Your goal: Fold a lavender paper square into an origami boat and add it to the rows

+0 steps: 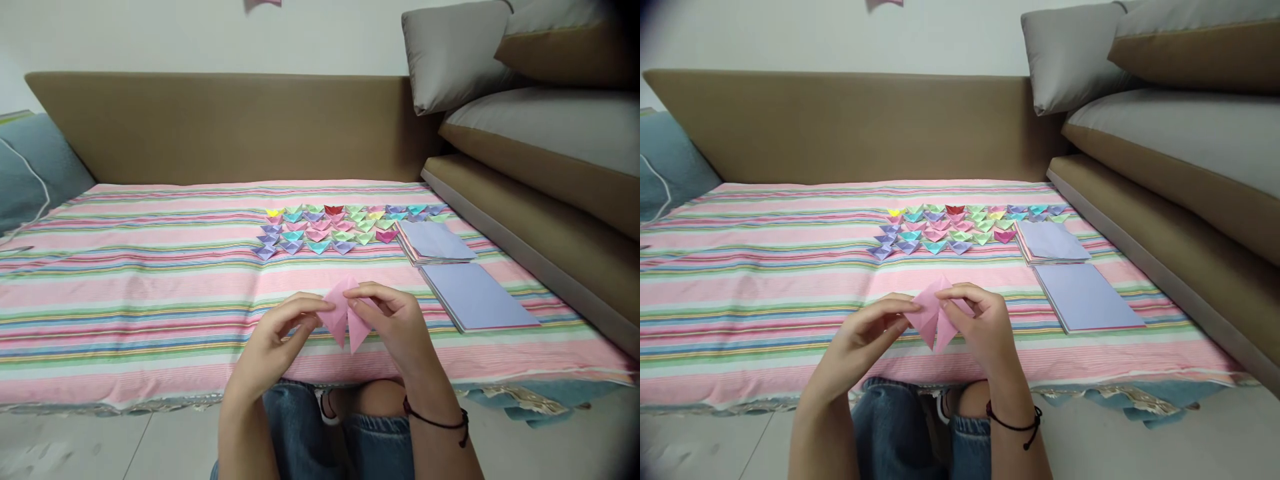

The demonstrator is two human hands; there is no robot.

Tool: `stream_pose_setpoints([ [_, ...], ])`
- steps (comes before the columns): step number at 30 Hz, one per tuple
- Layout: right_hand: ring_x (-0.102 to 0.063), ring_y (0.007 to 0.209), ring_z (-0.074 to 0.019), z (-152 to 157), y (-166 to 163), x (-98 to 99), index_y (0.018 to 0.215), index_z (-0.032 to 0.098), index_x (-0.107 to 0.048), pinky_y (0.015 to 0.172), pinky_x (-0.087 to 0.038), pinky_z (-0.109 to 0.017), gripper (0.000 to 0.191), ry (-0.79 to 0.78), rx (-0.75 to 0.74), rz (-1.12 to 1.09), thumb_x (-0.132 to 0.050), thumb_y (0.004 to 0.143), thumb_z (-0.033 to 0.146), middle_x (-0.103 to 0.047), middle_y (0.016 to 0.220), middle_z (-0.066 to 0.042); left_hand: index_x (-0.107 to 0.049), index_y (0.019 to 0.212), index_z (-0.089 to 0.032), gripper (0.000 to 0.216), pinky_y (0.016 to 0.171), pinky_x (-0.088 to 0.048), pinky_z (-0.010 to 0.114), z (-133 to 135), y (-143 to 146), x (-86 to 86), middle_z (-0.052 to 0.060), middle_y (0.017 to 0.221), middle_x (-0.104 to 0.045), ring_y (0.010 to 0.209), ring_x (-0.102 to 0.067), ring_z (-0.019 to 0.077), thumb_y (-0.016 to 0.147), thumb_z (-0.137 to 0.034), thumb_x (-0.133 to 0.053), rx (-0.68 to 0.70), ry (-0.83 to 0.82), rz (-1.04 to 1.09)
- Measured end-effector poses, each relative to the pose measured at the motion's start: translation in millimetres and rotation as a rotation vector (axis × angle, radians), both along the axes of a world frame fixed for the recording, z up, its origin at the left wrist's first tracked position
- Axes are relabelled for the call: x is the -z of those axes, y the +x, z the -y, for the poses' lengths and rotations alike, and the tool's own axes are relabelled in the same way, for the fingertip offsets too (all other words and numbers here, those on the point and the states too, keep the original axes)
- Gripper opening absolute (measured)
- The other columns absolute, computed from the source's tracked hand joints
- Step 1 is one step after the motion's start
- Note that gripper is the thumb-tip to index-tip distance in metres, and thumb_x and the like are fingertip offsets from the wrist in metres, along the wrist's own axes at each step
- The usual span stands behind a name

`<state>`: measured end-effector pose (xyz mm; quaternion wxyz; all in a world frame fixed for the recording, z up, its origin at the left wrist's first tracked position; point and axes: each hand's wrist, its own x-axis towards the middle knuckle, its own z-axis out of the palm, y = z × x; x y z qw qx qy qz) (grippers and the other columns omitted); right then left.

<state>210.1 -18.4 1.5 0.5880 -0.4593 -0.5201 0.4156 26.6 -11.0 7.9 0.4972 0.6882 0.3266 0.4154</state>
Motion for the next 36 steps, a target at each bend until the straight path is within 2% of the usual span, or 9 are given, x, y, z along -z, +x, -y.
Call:
stream_pose_setpoints([
  [4,-0.062,0.081,-0.0180,1.3,0.0,-0.4,0.077,0.022,-0.073,0.071,-0.049,-0.029,0.009,0.050,-0.025,0.031,-0.066,0.073,0.017,-0.067,0.082,-0.003,-0.068,0.095,-0.021,0.019,0.078,-0.047,0.028,-3.0,0.1,-0.5,0.007,0.095,-0.063,0.092,-0.058,0.0185,0.084,-0.013,-0.056,-0.011,0.134,-0.092],
  [8,-0.062,0.080,-0.0167,1.4,-0.8,-1.0,0.078,0.022,-0.073,0.068,-0.049,-0.027,0.012,0.070,-0.034,0.025,-0.066,0.072,0.015,-0.068,0.082,-0.002,-0.069,0.086,-0.020,0.012,0.072,-0.047,0.025,-5.1,6.3,1.4,0.005,0.088,-0.064,0.084,-0.060,0.0166,0.078,-0.013,-0.063,-0.084,0.154,-0.055],
  [12,-0.062,0.079,-0.0155,0.6,-2.2,-1.2,0.079,0.023,-0.074,0.068,-0.050,-0.025,0.014,0.080,-0.044,0.008,-0.067,0.071,0.013,-0.068,0.082,-0.002,-0.067,0.077,-0.018,0.005,0.064,-0.049,0.022,-4.6,12.7,2.0,0.003,0.078,-0.065,0.074,-0.062,0.0145,0.073,-0.018,-0.070,-0.211,0.064,0.051],
  [17,-0.062,0.081,-0.0139,-0.2,-5.1,-0.2,0.079,0.024,-0.074,0.070,-0.050,-0.023,0.017,0.090,-0.050,-0.024,-0.067,0.071,0.011,-0.068,0.082,0.000,-0.064,0.069,-0.016,0.013,0.059,-0.050,0.019,-4.5,20.9,2.0,0.000,0.067,-0.067,0.064,-0.065,0.0125,0.067,-0.021,-0.075,-0.322,-0.140,0.195],
  [22,-0.062,0.083,-0.0135,0.3,-5.6,-0.7,0.078,0.024,-0.073,0.073,-0.048,-0.024,0.015,0.086,-0.042,-0.001,-0.065,0.074,0.012,-0.068,0.083,0.000,-0.062,0.065,-0.014,0.018,0.060,-0.052,0.019,-4.7,25.7,4.3,0.002,0.063,-0.069,0.063,-0.067,0.0135,0.065,-0.024,-0.077,-0.376,-0.283,0.221],
  [25,-0.062,0.082,-0.0141,0.6,-6.8,-2.8,0.076,0.022,-0.072,0.072,-0.048,-0.024,0.008,0.071,-0.024,0.017,-0.065,0.076,0.018,-0.068,0.083,-0.001,-0.062,0.064,-0.013,0.020,0.060,-0.053,0.021,-3.5,26.8,4.6,0.003,0.062,-0.070,0.062,-0.067,0.0143,0.064,-0.025,-0.078,-0.393,-0.312,0.228],
  [28,-0.062,0.077,-0.0148,0.8,-9.9,-3.9,0.071,0.020,-0.071,0.070,-0.048,-0.025,0.002,0.040,0.031,0.021,-0.070,0.072,0.022,-0.068,0.078,-0.001,-0.061,0.064,-0.013,0.021,0.060,-0.054,0.022,-2.3,27.9,4.1,0.003,0.061,-0.069,0.061,-0.067,0.0147,0.063,-0.025,-0.079,-0.391,-0.325,0.240],
  [32,-0.061,0.066,-0.0149,0.4,-13.6,-2.0,0.064,0.019,-0.069,0.061,-0.047,-0.025,0.006,-0.040,0.142,0.003,-0.071,0.069,0.023,-0.067,0.067,0.000,-0.061,0.063,-0.013,0.021,0.060,-0.055,0.022,-2.2,30.9,3.6,0.002,0.060,-0.069,0.061,-0.067,0.0144,0.062,-0.024,-0.079,-0.382,-0.338,0.260],
  [36,-0.062,0.064,-0.0158,-0.3,-16.0,0.0,0.063,0.019,-0.070,0.060,-0.048,-0.026,0.006,-0.054,0.220,-0.014,-0.073,0.065,0.023,-0.069,0.065,-0.001,-0.061,0.063,-0.013,0.021,0.059,-0.053,0.020,-2.4,34.3,2.4,0.001,0.059,-0.068,0.060,-0.066,0.0125,0.062,-0.024,-0.079,-0.403,-0.330,0.265],
])
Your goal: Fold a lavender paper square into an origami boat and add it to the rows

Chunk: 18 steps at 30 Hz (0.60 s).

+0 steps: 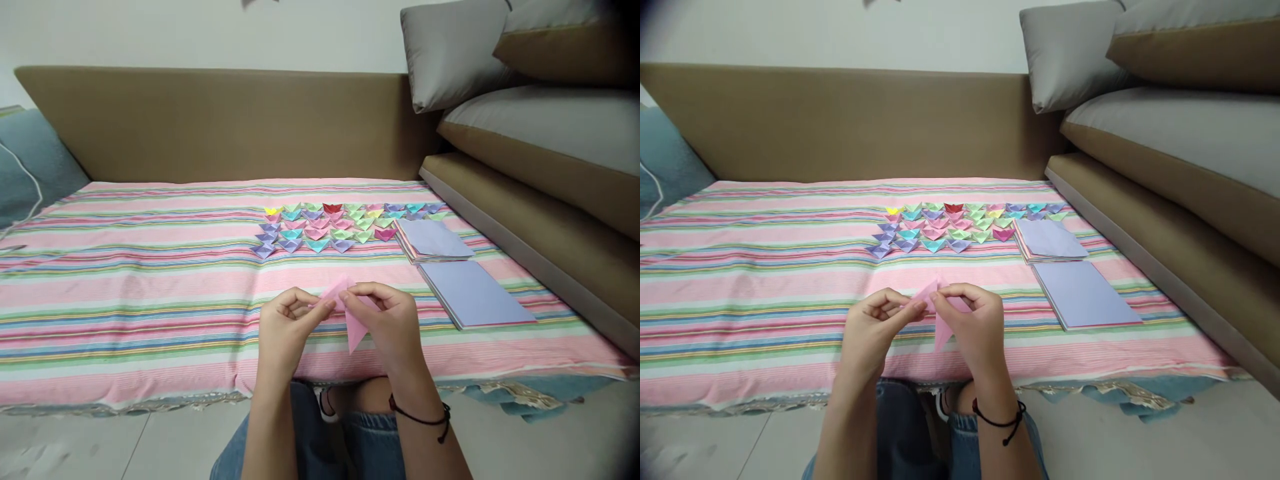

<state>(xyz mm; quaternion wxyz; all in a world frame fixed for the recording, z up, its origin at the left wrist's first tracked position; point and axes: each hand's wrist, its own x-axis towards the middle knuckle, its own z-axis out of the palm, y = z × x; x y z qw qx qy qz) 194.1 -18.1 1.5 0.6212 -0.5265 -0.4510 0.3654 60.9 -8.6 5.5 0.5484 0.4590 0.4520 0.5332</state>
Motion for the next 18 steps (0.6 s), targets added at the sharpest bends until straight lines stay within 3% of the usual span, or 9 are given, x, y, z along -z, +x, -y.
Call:
stream_pose_setpoints([
  [7,-0.061,0.061,-0.0136,0.6,-5.2,-2.2,0.063,0.018,-0.067,0.057,-0.047,-0.023,0.007,0.033,0.043,-0.039,-0.074,0.064,0.020,-0.068,0.063,0.000,-0.061,0.061,-0.013,0.021,0.058,-0.052,0.019,0.1,2.2,-1.3,0.002,0.059,-0.068,0.059,-0.065,0.0118,0.062,-0.026,-0.078,-0.036,0.006,-0.045],
  [14,-0.056,0.045,-0.0114,1.6,-5.7,-5.1,0.082,0.022,-0.047,0.042,-0.040,-0.019,0.037,-0.042,-0.025,-0.258,-0.077,0.060,0.024,-0.068,0.059,0.002,-0.058,0.062,-0.013,0.022,0.057,-0.051,0.019,0.7,0.9,-1.1,0.001,0.057,-0.066,0.058,-0.065,0.0125,0.064,-0.025,-0.077,-0.031,0.029,-0.057],
  [18,-0.056,0.044,-0.0115,2.1,-4.9,-7.6,0.084,0.022,-0.044,0.042,-0.039,-0.018,0.042,-0.080,-0.035,-0.285,-0.078,0.059,0.027,-0.070,0.060,0.001,-0.054,0.078,-0.017,0.027,0.061,-0.054,0.024,0.7,-0.5,-1.6,-0.001,0.060,-0.069,0.061,-0.068,0.0159,0.065,-0.023,-0.077,0.021,0.035,0.028],
])
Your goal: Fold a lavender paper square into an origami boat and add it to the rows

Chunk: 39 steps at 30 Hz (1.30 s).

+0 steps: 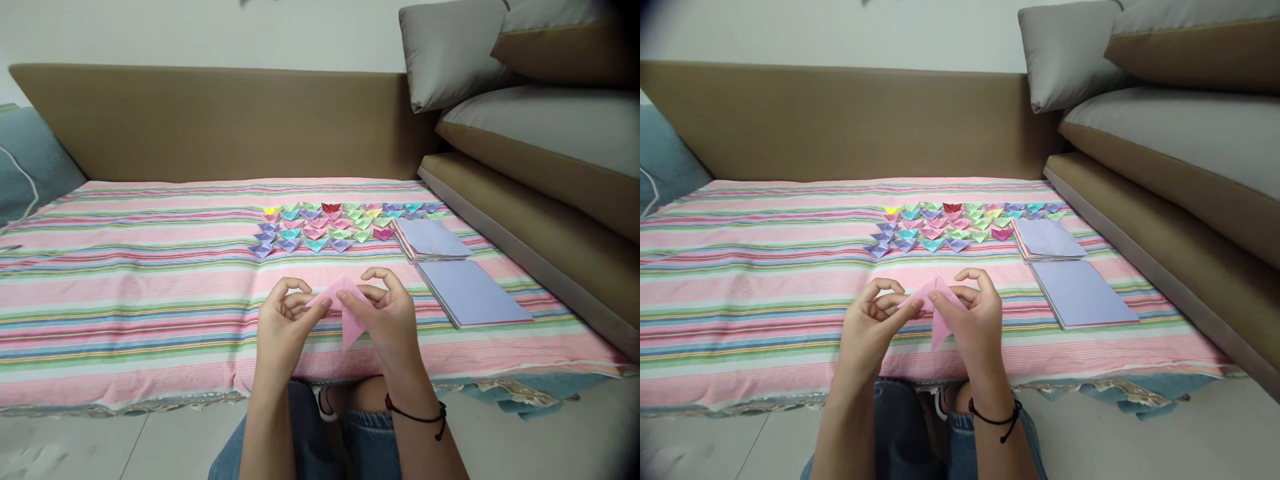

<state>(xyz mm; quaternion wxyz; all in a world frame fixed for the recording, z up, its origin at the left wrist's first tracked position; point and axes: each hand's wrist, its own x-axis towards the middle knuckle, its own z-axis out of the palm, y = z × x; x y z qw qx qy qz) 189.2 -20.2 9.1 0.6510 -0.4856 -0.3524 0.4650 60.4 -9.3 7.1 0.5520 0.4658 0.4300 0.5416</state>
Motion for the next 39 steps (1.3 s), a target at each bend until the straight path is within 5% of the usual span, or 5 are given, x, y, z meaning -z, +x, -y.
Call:
stream_pose_setpoints([
  [12,-0.057,0.045,-0.0118,0.4,1.0,-2.3,0.085,0.023,-0.043,0.042,-0.040,-0.019,0.044,-0.027,0.015,-0.038,-0.079,0.059,0.026,-0.069,0.061,0.002,-0.049,0.110,-0.019,0.047,0.071,-0.056,0.030,0.8,-3.4,-1.5,0.001,0.072,-0.072,0.072,-0.071,0.0189,0.070,-0.026,-0.072,0.092,-0.025,0.046],
  [39,-0.058,0.045,-0.0126,-1.8,0.1,1.4,0.093,0.022,-0.048,0.043,-0.043,-0.021,0.047,0.011,0.047,-0.013,-0.079,0.059,0.030,-0.066,0.057,0.004,-0.034,0.108,-0.023,0.064,0.060,-0.055,0.026,2.4,13.4,-4.2,-0.004,0.062,-0.069,0.059,-0.070,0.0184,0.060,-0.022,-0.077,-0.032,-0.059,0.054],
])
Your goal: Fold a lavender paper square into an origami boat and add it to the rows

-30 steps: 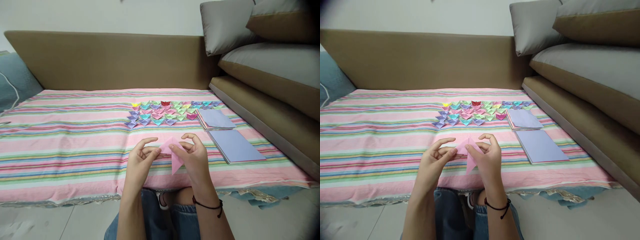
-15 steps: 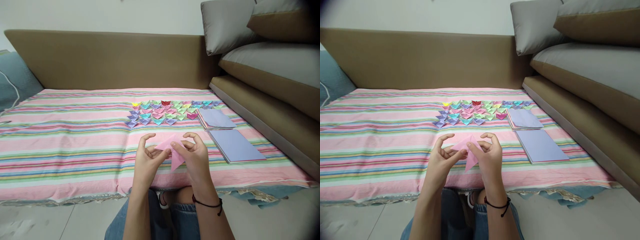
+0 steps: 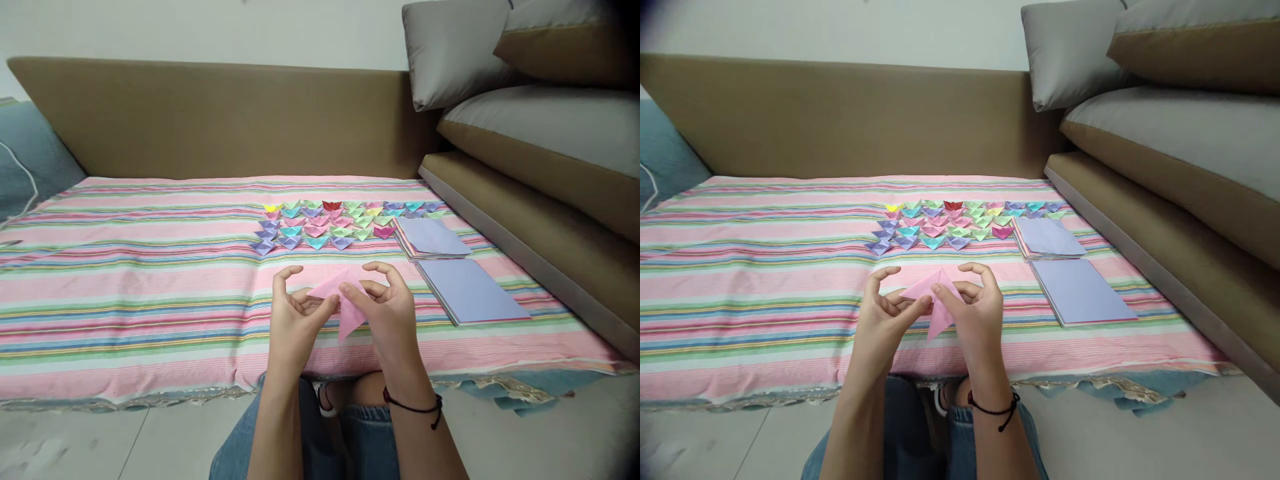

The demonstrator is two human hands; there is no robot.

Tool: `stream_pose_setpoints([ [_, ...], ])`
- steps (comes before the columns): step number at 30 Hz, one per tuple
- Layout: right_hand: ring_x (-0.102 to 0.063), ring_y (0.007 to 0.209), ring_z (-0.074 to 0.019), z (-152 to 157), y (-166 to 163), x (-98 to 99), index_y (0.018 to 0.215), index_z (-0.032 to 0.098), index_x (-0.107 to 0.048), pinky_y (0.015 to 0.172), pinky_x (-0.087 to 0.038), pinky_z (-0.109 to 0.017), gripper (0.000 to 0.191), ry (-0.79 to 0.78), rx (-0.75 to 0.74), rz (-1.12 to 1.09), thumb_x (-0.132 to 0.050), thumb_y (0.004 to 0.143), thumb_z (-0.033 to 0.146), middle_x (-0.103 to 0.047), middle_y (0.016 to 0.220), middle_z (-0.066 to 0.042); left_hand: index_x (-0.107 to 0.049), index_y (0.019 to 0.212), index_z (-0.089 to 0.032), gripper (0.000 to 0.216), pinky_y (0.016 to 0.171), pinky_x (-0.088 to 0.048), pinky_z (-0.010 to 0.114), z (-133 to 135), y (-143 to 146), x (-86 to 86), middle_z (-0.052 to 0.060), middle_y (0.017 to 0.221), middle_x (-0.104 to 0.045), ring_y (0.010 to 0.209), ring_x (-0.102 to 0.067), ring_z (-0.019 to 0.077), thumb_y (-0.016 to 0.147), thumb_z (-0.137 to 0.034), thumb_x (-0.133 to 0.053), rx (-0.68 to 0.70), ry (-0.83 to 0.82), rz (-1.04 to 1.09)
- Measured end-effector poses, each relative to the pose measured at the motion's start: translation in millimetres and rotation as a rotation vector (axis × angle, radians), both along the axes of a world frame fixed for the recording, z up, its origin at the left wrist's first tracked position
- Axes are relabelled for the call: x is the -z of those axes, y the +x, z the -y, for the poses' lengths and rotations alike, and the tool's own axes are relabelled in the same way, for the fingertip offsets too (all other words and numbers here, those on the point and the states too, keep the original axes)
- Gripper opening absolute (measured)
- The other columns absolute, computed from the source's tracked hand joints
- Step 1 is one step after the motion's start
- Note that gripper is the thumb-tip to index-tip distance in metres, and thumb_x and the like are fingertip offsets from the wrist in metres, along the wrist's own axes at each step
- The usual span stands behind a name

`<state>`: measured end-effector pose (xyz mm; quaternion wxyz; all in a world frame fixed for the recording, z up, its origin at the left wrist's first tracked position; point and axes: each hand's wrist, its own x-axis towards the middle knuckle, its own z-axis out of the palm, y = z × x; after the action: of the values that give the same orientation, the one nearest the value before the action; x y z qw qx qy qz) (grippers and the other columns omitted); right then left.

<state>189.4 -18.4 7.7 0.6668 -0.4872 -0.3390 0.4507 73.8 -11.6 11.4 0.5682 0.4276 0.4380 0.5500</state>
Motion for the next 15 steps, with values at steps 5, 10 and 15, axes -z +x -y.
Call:
stream_pose_setpoints([
  [5,-0.059,0.046,-0.0135,-1.1,-0.7,3.1,0.093,0.022,-0.049,0.043,-0.043,-0.021,0.046,0.004,0.018,0.026,-0.079,0.058,0.030,-0.065,0.055,0.005,-0.034,0.116,-0.022,0.071,0.057,-0.054,0.023,1.0,3.1,-2.0,-0.004,0.062,-0.069,0.058,-0.069,0.0160,0.060,-0.026,-0.078,0.011,-0.015,0.000],
  [10,-0.058,0.045,-0.0132,-1.1,-0.2,3.0,0.097,0.022,-0.048,0.042,-0.041,-0.021,0.049,0.008,-0.013,0.041,-0.078,0.060,0.030,-0.065,0.055,0.006,-0.035,0.111,-0.022,0.066,0.056,-0.054,0.024,-0.4,1.3,0.7,-0.004,0.058,-0.068,0.053,-0.067,0.0160,0.060,-0.023,-0.078,0.002,-0.012,0.004],
  [15,-0.057,0.044,-0.0125,-0.8,0.8,0.9,0.102,0.022,-0.047,0.041,-0.039,-0.019,0.052,0.016,-0.068,0.063,-0.077,0.060,0.025,-0.063,0.053,0.007,-0.034,0.105,-0.023,0.061,0.056,-0.054,0.024,-2.6,-0.2,3.1,-0.005,0.056,-0.067,0.052,-0.066,0.0147,0.062,-0.020,-0.077,0.027,0.004,0.032],
])
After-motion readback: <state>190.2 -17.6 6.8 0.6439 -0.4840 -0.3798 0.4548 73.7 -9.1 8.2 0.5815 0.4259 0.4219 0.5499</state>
